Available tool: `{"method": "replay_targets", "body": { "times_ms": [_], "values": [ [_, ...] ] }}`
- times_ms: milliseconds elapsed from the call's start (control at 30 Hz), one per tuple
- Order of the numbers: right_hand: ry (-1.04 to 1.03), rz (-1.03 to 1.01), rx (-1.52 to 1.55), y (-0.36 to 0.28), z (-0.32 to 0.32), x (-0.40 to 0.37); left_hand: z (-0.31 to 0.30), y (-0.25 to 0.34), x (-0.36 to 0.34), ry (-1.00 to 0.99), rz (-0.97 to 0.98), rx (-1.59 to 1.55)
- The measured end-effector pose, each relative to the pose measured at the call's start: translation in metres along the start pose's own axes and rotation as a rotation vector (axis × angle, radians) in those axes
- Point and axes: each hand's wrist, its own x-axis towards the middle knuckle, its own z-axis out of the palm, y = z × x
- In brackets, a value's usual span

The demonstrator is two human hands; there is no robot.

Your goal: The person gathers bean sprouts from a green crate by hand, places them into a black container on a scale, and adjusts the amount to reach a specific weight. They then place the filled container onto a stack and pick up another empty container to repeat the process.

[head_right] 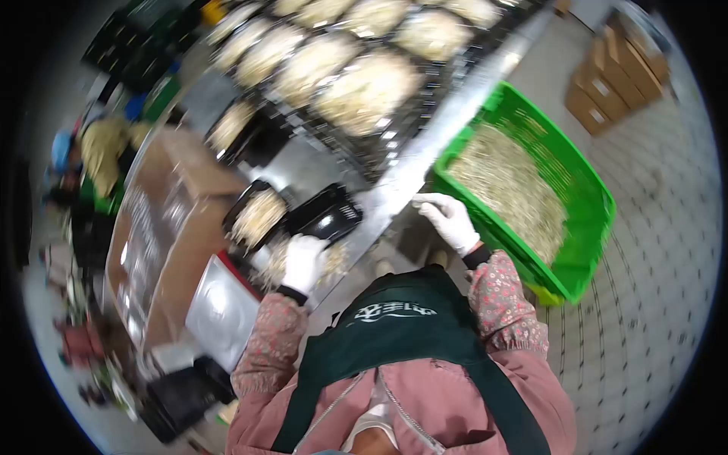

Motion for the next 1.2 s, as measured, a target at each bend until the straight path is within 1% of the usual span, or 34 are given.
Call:
{"method": "replay_targets", "body": {
  "times_ms": [33,67,100,133,167,200,233,267,300,333,367,433,467,500,533,567,600,633,667,700,733,767,800,833,900,933,967,1000,1033,1100,1167,1200],
  "values": [
    [0.076,0.035,0.005,0.003,-0.015,-0.011,0.001,-0.004,0.013,-0.102,-0.071,0.038],
    [0.142,0.011,0.025,0.015,-0.031,-0.019,-0.001,-0.005,0.022,-0.049,-0.002,0.096],
    [0.242,0.019,0.055,0.022,-0.051,-0.033,0.003,-0.007,0.030,-0.106,-0.008,0.095],
    [0.370,0.021,-0.023,0.027,-0.075,-0.048,0.006,-0.003,0.040,-0.060,0.009,0.024],
    [0.481,0.024,-0.098,0.029,-0.099,-0.062,0.003,0.003,0.050,-0.025,0.032,-0.130],
    [0.640,-0.026,-0.107,0.049,-0.128,-0.077,0.003,0.010,0.059,-0.021,0.019,-0.205],
    [0.777,-0.067,-0.102,0.053,-0.141,-0.080,0.004,0.006,0.066,0.012,-0.014,-0.312],
    [0.908,-0.104,-0.140,0.060,-0.172,-0.099,0.002,0.022,0.077,-0.014,-0.013,-0.402],
    [1.002,-0.063,-0.078,0.062,-0.198,-0.122,0.001,0.040,0.085,-0.056,-0.023,-0.494],
    [1.085,-0.073,-0.091,0.064,-0.228,-0.140,0.006,0.072,0.101,-0.066,0.004,-0.542],
    [1.140,-0.088,-0.204,0.075,-0.260,-0.156,0.013,0.098,0.114,-0.121,0.006,-0.635],
    [1.136,0.033,-0.203,0.099,-0.310,-0.178,0.031,0.158,0.143,-0.223,-0.020,-0.741],
    [1.066,0.079,-0.280,0.123,-0.332,-0.143,0.043,0.167,0.166,-0.207,0.015,-0.724],
    [1.022,0.195,-0.391,0.143,-0.343,-0.147,0.061,0.181,0.179,-0.261,0.048,-0.756],
    [0.930,0.305,-0.346,0.167,-0.351,-0.141,0.069,0.203,0.197,-0.341,0.040,-0.757],
    [0.830,0.375,-0.431,0.183,-0.356,-0.138,0.081,0.226,0.218,-0.421,0.029,-0.758],
    [0.718,0.451,-0.485,0.188,-0.353,-0.132,0.102,0.234,0.236,-0.451,0.098,-0.678],
    [0.581,0.500,-0.469,0.191,-0.351,-0.124,0.122,0.243,0.253,-0.491,0.119,-0.624],
    [0.482,0.538,-0.563,0.213,-0.350,-0.110,0.141,0.250,0.269,-0.517,0.186,-0.530],
    [0.435,0.566,-0.583,0.223,-0.350,-0.091,0.160,0.256,0.290,-0.530,0.252,-0.437],
    [0.403,0.612,-0.529,0.227,-0.344,-0.078,0.182,0.259,0.304,-0.572,0.254,-0.368],
    [0.395,0.612,-0.503,0.235,-0.335,-0.063,0.204,0.262,0.316,-0.614,0.256,-0.298],
    [0.425,0.619,-0.500,0.231,-0.326,-0.052,0.229,0.265,0.328,-0.648,0.223,-0.242],
    [0.457,0.626,-0.496,0.222,-0.315,-0.043,0.243,0.277,0.338,-0.654,0.187,-0.188],
    [0.470,0.684,-0.405,0.203,-0.299,-0.031,0.275,0.288,0.345,-0.583,0.164,-0.048],
    [0.584,0.652,-0.449,0.210,-0.283,-0.026,0.289,0.293,0.345,-0.608,0.153,-0.046],
    [0.581,0.620,-0.367,0.218,-0.272,-0.020,0.298,0.300,0.342,-0.633,0.142,-0.047],
    [0.578,0.588,-0.289,0.223,-0.264,-0.015,0.297,0.312,0.338,-0.580,0.188,0.052],
    [0.579,0.558,-0.217,0.229,-0.259,-0.011,0.303,0.306,0.338,-0.588,0.161,-0.038],
    [0.565,0.416,0.017,0.196,-0.259,-0.005,0.316,0.284,0.336,-0.612,0.114,-0.234],
    [0.601,0.291,0.138,0.175,-0.253,0.011,0.298,0.272,0.341,-0.348,0.100,-0.375],
    [0.609,0.133,0.190,0.174,-0.250,0.024,0.269,0.289,0.347,-0.300,0.016,-0.494]
  ]
}}
